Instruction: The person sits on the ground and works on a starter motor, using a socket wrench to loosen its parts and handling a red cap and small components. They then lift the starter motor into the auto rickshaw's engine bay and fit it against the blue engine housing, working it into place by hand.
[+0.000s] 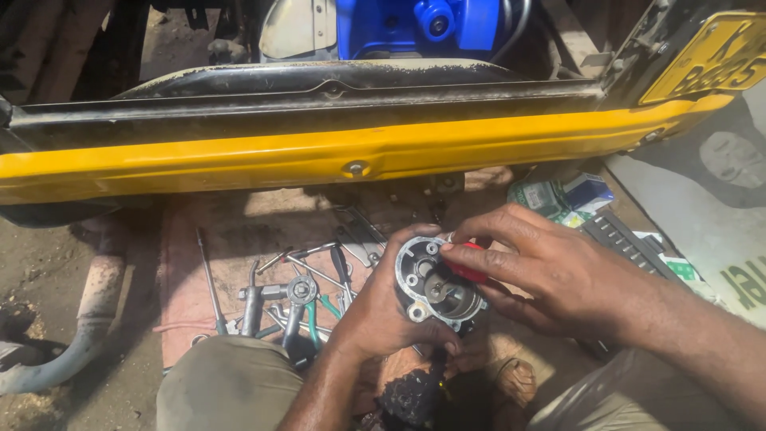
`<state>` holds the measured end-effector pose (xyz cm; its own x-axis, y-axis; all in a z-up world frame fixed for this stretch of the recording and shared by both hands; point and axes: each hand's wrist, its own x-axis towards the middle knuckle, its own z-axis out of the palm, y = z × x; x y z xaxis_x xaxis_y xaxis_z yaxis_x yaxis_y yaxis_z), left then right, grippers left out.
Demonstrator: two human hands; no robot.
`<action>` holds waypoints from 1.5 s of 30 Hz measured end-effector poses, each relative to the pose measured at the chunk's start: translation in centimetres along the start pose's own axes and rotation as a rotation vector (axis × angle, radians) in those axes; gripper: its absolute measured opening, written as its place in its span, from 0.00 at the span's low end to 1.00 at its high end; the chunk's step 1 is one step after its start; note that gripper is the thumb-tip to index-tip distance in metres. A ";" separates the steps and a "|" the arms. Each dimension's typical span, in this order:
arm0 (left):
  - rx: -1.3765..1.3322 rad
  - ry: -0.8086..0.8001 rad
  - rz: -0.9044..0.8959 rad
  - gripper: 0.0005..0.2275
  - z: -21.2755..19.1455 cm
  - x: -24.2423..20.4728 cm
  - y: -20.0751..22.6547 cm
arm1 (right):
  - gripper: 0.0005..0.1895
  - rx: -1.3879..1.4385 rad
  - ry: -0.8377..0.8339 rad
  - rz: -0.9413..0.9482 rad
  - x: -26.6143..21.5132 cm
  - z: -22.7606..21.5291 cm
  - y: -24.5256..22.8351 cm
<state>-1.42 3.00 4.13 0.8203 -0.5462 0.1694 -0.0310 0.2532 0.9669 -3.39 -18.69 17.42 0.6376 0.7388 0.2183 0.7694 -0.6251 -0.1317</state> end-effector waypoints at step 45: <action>-0.807 0.521 -0.030 0.24 -1.4 -0.3 -4.1 | 0.39 0.626 -0.193 0.835 -9.0 32.0 8.9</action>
<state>-0.75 3.21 -0.16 0.9712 -0.1872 -0.1475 0.2370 0.8243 0.5142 -1.04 -22.84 -16.62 0.9265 0.1965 -0.3210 -0.0675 -0.7522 -0.6555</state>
